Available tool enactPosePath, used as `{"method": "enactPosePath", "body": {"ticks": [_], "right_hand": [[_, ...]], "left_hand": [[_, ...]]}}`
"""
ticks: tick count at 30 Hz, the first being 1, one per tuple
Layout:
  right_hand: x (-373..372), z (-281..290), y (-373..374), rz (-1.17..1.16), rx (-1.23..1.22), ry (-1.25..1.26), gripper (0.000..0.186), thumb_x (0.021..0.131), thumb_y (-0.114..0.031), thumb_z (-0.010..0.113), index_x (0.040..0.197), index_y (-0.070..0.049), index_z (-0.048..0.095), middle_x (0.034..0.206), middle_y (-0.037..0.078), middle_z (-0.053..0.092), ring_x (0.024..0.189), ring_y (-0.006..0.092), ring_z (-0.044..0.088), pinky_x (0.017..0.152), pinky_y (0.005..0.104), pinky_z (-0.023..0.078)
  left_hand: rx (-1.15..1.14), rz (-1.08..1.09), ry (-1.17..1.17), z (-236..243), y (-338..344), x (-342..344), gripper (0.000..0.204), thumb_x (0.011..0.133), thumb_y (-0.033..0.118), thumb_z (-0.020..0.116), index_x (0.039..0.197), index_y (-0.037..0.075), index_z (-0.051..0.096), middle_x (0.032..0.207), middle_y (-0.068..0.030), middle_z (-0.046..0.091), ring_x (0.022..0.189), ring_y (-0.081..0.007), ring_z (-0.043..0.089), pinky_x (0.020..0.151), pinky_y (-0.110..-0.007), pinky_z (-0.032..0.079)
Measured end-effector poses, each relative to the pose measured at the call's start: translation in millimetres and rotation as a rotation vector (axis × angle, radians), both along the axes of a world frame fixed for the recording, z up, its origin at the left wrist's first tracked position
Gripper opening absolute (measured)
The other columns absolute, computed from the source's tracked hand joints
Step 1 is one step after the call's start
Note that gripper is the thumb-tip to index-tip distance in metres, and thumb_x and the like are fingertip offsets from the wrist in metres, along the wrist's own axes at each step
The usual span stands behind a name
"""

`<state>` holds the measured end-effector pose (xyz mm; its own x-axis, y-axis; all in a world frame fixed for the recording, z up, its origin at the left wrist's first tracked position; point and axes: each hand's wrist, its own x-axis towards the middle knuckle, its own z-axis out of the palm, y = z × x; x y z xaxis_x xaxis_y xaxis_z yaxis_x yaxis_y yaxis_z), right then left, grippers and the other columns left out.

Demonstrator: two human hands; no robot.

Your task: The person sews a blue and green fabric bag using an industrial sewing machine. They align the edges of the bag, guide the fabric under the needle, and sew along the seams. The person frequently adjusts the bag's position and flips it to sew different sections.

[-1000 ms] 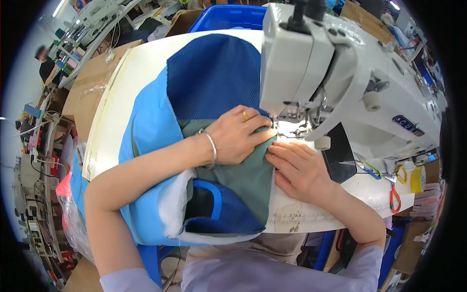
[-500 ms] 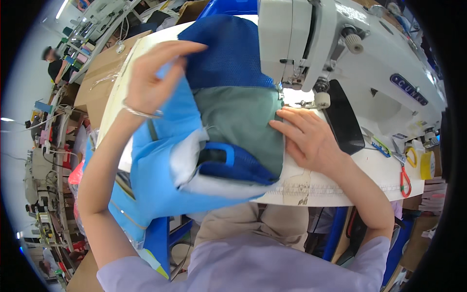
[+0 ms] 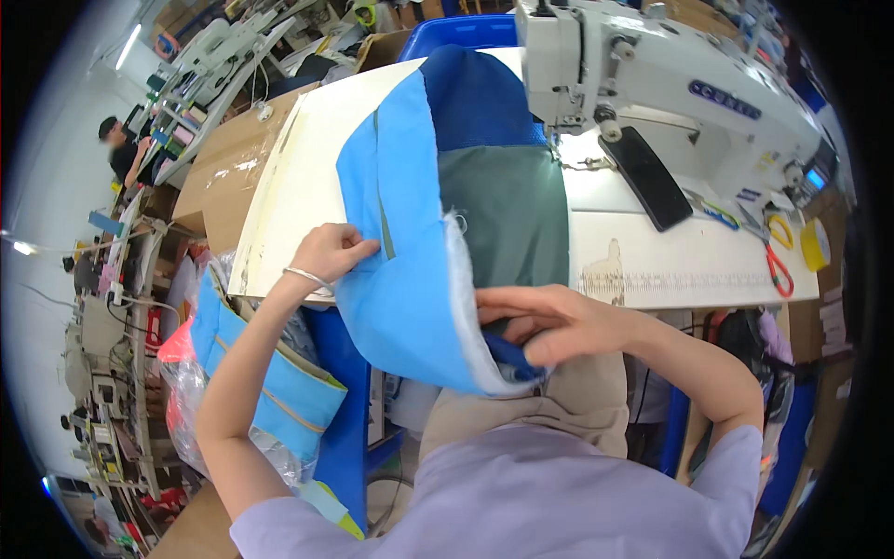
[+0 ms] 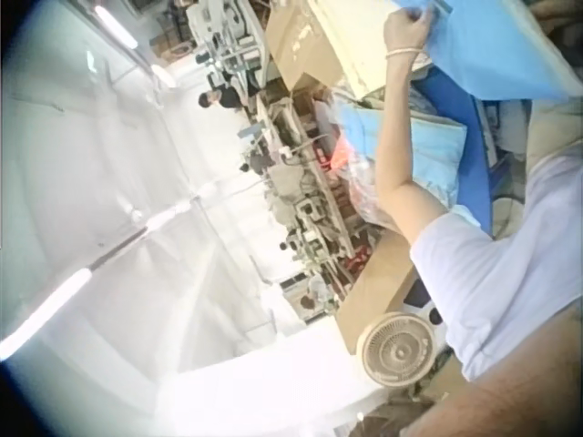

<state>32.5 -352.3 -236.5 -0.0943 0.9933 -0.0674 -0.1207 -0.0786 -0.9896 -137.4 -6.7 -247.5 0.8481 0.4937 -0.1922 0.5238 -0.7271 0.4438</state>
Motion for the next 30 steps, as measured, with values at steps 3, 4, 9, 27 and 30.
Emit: {"method": "enactPosePath", "body": {"ticks": [3,4,9,27,30], "right_hand": [[-30.8,-22.1,0.0,-0.298,-0.224,0.202,0.085,0.092,-0.040,0.077,0.153,0.007,0.043,0.139,0.019,0.062,0.110,0.0236,0.068,0.097,0.0361,0.054],[-36.0,-21.5,-6.6,-0.276,-0.247,0.130,0.083,0.092,-0.042,0.077,0.152,0.006,0.045,0.138,0.018,0.063,0.110,0.0231,0.068,0.097,0.0357,0.053],[-76.9,-15.6,-42.1,-0.240,-0.017,-0.398,0.060,0.088,-0.036,0.077,0.133,0.001,0.063,0.127,0.013,0.070,0.107,0.0320,0.069,0.094,0.0405,0.054],[-121.0,-147.3,-78.6,-0.838,-0.190,0.451,0.049,0.086,-0.015,0.082,0.129,0.000,0.064,0.141,0.018,0.058,0.135,0.0296,0.054,0.110,0.0393,0.046],[-75.3,-149.3,-50.7,-1.081,-0.053,-0.245,0.074,0.083,-0.026,0.086,0.143,0.003,0.053,0.146,0.022,0.052,0.137,0.0345,0.050,0.114,0.0414,0.042]], "left_hand": [[-0.015,0.019,-0.095,5.1,-14.6,6.2,0.038,0.087,0.036,0.078,0.080,-0.001,0.075,0.068,-0.0118,0.071,0.063,-0.0200,0.068,0.062,-0.033,0.053],[-0.034,0.031,-0.129,6.2,-17.1,4.7,0.036,0.088,0.035,0.077,0.079,0.000,0.075,0.068,-0.0115,0.070,0.063,-0.0198,0.068,0.062,-0.033,0.053],[0.157,0.106,-0.545,21.4,-41.6,-6.0,0.016,0.089,0.015,0.072,0.096,0.001,0.075,0.080,-0.0122,0.073,0.068,-0.0202,0.069,0.066,-0.034,0.054],[0.584,-0.567,-0.359,-46.4,-115.5,112.9,0.053,0.103,0.042,0.054,0.153,0.025,0.051,0.159,-0.0212,0.041,0.146,-0.0479,0.034,0.122,-0.061,0.024],[0.573,-0.594,-0.365,-48.8,-115.4,114.7,0.051,0.104,0.040,0.053,0.153,0.026,0.051,0.160,-0.0208,0.039,0.146,-0.0482,0.034,0.122,-0.062,0.023]]}}
